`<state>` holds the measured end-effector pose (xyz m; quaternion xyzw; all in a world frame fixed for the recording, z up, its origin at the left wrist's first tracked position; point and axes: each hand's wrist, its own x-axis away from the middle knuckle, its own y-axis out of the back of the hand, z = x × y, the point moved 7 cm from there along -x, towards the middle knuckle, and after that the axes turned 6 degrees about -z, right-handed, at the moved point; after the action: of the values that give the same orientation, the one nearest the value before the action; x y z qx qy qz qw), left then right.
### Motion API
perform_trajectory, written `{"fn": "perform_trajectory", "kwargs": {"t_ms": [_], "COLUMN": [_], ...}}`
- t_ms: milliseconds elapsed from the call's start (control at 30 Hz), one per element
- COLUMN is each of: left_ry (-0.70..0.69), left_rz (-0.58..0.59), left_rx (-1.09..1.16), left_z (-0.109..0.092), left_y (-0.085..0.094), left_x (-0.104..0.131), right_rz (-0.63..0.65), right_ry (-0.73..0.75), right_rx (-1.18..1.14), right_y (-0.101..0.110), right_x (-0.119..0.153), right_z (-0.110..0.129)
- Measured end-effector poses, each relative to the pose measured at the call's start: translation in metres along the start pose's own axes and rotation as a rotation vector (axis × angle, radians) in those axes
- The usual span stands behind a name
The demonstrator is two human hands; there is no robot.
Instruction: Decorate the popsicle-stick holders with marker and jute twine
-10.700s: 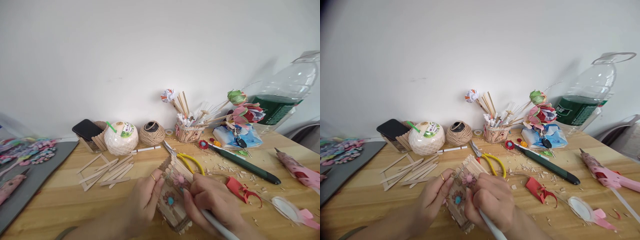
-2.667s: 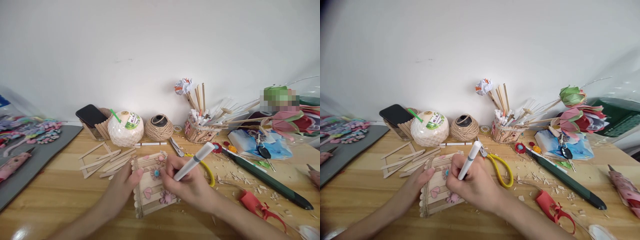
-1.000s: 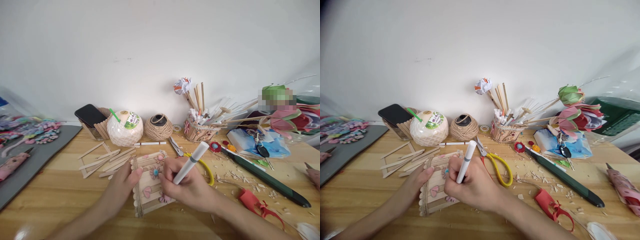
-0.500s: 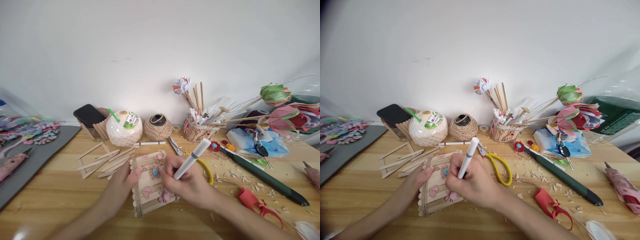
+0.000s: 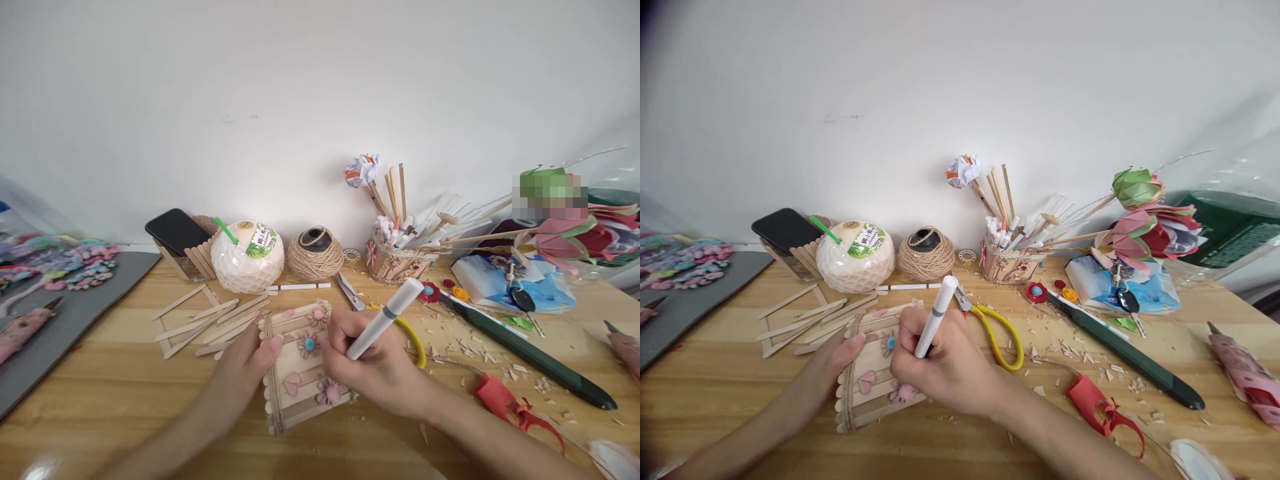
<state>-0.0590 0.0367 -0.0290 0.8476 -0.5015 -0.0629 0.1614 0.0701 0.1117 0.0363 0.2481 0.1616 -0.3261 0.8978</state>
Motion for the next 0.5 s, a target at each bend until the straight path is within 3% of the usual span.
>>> {"fn": "perform_trajectory", "kwargs": {"t_ms": [100, 500], "left_ry": [-0.017, -0.016], "left_rz": [0.066, 0.047], "left_rx": [0.009, 0.006], "left_z": [-0.0015, -0.0015], "left_y": [-0.0045, -0.0032], "left_x": [0.0005, -0.0002], "right_rz": [0.006, 0.006], "right_ry": [0.016, 0.041], "right_rx": [0.005, -0.002], "right_y": [-0.0006, -0.0004], "right_x": [0.0003, -0.0001], "right_z": [0.0001, 0.0011]}}
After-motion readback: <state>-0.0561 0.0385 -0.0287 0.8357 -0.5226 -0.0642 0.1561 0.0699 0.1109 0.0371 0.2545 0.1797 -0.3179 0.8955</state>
